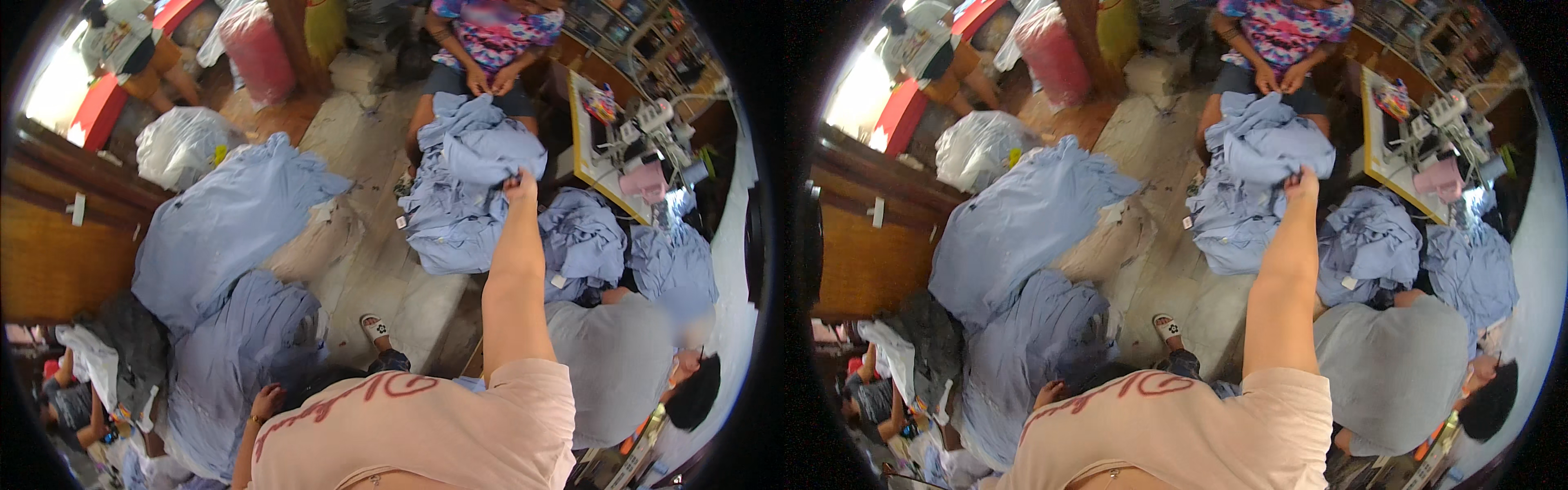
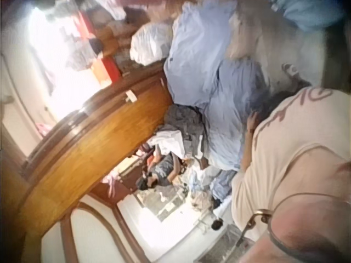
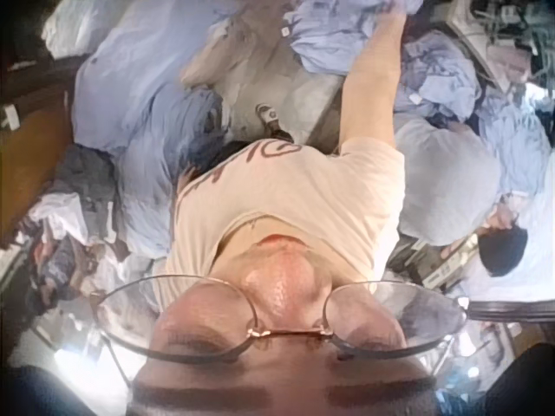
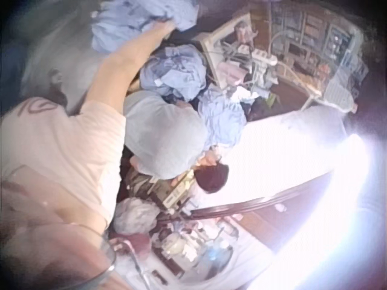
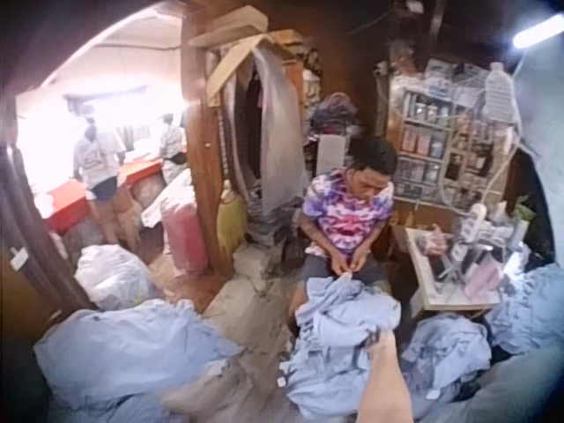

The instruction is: The person sorts and trims loose threads from a pile of blue collared shirts by hand and using snips, then moves them between stacks on a table.

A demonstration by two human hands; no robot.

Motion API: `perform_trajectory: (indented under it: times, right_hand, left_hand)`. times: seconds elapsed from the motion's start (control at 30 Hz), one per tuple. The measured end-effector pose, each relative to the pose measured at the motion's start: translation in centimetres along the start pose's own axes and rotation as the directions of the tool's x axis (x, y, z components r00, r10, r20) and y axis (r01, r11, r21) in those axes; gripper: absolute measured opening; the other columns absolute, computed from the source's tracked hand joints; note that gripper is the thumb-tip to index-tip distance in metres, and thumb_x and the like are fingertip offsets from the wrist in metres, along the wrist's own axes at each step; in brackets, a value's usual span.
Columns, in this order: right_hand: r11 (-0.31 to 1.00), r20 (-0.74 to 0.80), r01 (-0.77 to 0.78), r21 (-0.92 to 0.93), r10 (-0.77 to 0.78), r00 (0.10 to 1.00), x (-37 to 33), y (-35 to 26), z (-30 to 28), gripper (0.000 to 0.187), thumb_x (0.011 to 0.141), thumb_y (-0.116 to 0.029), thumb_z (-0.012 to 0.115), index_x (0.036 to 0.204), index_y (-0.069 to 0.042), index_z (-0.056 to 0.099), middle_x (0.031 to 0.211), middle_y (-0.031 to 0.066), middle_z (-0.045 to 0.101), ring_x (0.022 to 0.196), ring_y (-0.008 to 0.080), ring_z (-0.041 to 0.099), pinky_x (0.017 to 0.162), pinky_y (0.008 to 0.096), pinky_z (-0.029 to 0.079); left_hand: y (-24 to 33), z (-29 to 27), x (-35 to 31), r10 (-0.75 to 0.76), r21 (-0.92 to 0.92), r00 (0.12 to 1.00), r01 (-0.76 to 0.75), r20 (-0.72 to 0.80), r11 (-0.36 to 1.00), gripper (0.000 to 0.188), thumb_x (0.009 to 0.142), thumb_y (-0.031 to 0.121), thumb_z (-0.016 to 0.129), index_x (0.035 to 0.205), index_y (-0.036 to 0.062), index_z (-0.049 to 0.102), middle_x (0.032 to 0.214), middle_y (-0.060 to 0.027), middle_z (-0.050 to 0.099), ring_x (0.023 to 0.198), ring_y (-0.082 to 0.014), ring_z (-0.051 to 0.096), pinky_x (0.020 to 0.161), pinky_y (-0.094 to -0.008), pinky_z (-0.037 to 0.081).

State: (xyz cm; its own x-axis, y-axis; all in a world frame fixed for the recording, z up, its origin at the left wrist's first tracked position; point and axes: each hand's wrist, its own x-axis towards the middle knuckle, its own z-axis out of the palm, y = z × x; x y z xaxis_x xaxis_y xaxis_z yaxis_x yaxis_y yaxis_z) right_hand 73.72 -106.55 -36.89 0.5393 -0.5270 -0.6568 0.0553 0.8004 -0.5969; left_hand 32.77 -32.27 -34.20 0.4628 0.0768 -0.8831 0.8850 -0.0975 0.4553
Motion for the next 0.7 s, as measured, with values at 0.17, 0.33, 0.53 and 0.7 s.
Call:
perform_trajectory:
  times: [0.17,0.33,0.53,0.7]
  right_hand:
    - [0.969,0.206,-0.073,-0.235,0.123,0.971,1.2,13.5,-19.4,0.017,0.084,-0.024,0.045,0.088,-0.009,0.051,0.085,0.0072,0.053,0.066,0.0194,0.048,0.056,0.0374,0.042]
    - [0.425,-0.269,-0.393,-0.815,0.324,0.907,-12.4,23.7,-23.1,0.017,0.084,-0.021,0.044,0.086,-0.006,0.053,0.079,0.0041,0.055,0.051,0.0158,0.044,0.042,0.0337,0.034]
    - [-0.194,0.04,0.278,-0.941,0.752,0.658,-23.7,34.0,-17.1,0.023,0.079,-0.022,0.055,0.09,-0.002,0.059,0.071,0.0085,0.059,0.042,0.0175,0.048,0.04,0.0342,0.039]
    - [-0.11,0.363,0.728,-0.676,0.81,0.459,-27.6,40.5,-8.4,0.023,0.078,-0.022,0.057,0.088,-0.002,0.06,0.064,0.0066,0.059,0.039,0.0136,0.043,0.035,0.0286,0.034]
  left_hand:
    - [-1.7,-0.1,-1.0,0.273,0.484,0.961,-0.214,-0.053,0.848,0.04,0.085,0.036,0.051,0.11,0.0046,0.057,0.099,-0.0147,0.062,0.092,-0.0257,0.059,0.079,-0.0342,0.045]
    - [14.4,4.6,-14.9,0.547,0.303,0.833,-0.544,0.084,0.782,0.029,0.087,0.019,0.053,0.111,0.004,0.058,0.106,-0.0106,0.061,0.095,-0.0196,0.056,0.084,-0.0304,0.043]
    - [19.1,1.9,-34.0,0.899,-0.289,-0.353,-0.916,0.257,-0.278,0.022,0.088,0.016,0.049,0.092,-0.0001,0.063,0.099,-0.0177,0.061,0.082,-0.0257,0.06,0.065,-0.0324,0.043]
    - [12.8,-1.6,-39.4,0.888,-0.227,-0.461,-0.866,0.012,-0.446,0.025,0.089,0.007,0.038,0.08,0.0069,0.061,0.087,-0.0043,0.064,0.071,-0.022,0.061,0.06,-0.0292,0.047]
